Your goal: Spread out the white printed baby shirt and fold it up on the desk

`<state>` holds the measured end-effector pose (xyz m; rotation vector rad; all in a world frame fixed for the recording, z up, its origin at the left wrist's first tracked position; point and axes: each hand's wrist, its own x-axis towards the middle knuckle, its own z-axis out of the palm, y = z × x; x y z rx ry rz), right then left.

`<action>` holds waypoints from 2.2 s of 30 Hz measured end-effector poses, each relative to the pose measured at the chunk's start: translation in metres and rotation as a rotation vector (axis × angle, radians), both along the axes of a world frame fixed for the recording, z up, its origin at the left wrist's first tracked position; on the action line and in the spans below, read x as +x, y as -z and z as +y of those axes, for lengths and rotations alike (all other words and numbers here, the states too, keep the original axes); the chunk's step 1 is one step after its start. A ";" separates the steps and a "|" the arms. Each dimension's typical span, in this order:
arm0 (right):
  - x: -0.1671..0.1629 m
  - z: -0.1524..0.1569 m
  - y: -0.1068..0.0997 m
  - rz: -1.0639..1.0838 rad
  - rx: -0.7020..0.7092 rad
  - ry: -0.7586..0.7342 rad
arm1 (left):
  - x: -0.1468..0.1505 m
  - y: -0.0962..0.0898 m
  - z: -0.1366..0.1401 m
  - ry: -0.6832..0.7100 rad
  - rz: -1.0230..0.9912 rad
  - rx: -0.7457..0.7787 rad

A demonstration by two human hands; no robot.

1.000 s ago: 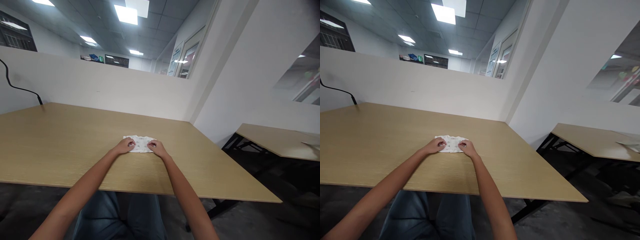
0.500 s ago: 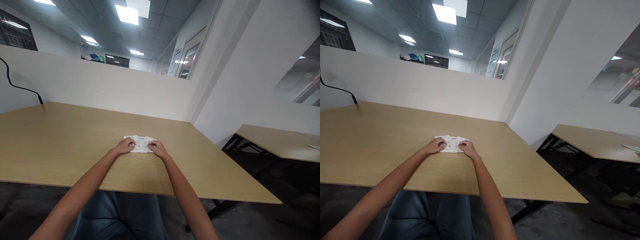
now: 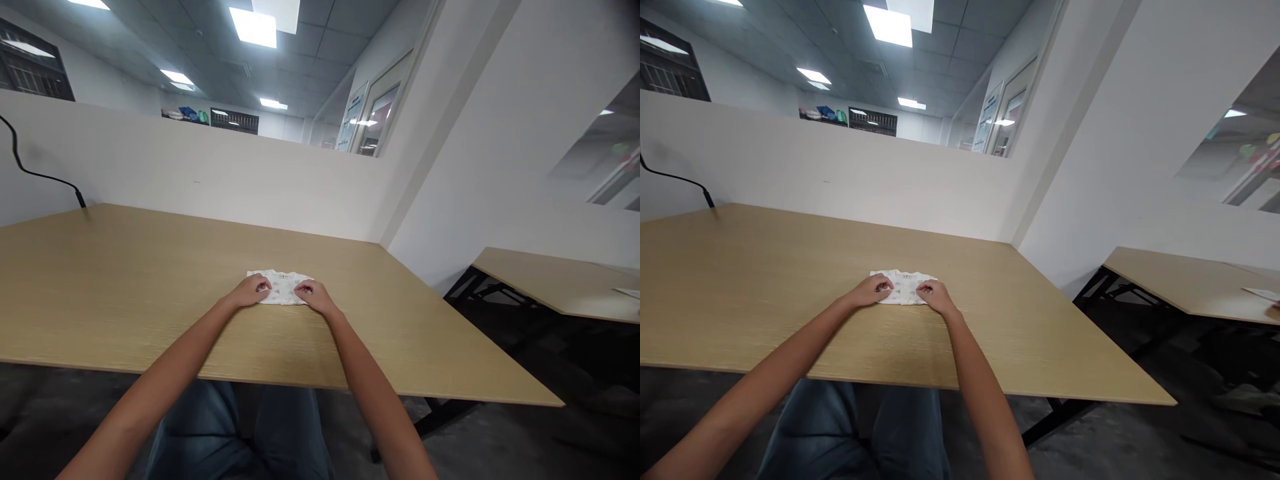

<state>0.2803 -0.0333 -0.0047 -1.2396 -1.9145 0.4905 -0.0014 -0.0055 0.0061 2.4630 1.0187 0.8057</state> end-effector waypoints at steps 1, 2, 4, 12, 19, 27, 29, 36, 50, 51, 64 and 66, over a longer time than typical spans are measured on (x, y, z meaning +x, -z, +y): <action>0.000 0.000 0.000 -0.002 -0.002 -0.004 | 0.000 0.000 0.000 0.001 0.002 0.001; 0.000 0.000 0.000 -0.005 -0.003 -0.008 | 0.000 0.000 0.000 0.001 0.003 0.002; 0.000 0.000 0.000 -0.010 -0.005 -0.009 | 0.000 0.000 0.000 0.000 0.001 0.005; 0.000 -0.003 -0.002 0.000 -0.014 -0.013 | 0.001 0.001 0.000 -0.002 -0.016 0.001; 0.000 -0.003 -0.003 -0.001 -0.019 -0.014 | 0.001 0.001 0.000 -0.004 -0.011 -0.006; 0.000 -0.001 -0.001 -0.007 -0.015 -0.007 | 0.000 0.001 0.000 0.002 -0.008 -0.009; 0.000 -0.001 -0.001 -0.006 -0.018 -0.007 | 0.000 0.002 0.001 0.002 -0.007 -0.014; 0.000 -0.003 -0.003 0.004 -0.027 -0.025 | 0.000 0.001 0.001 0.005 -0.006 -0.013; 0.000 -0.005 -0.007 -0.002 -0.066 0.001 | 0.000 -0.002 -0.002 0.001 -0.006 -0.004; 0.002 -0.007 -0.011 -0.007 -0.105 0.010 | 0.001 -0.004 -0.003 0.003 -0.007 0.000; -0.001 -0.030 -0.027 -0.142 -0.003 0.047 | 0.009 -0.008 -0.019 -0.068 0.192 0.165; -0.003 -0.032 -0.026 -0.175 -0.027 -0.008 | 0.009 -0.009 -0.022 -0.026 0.248 0.123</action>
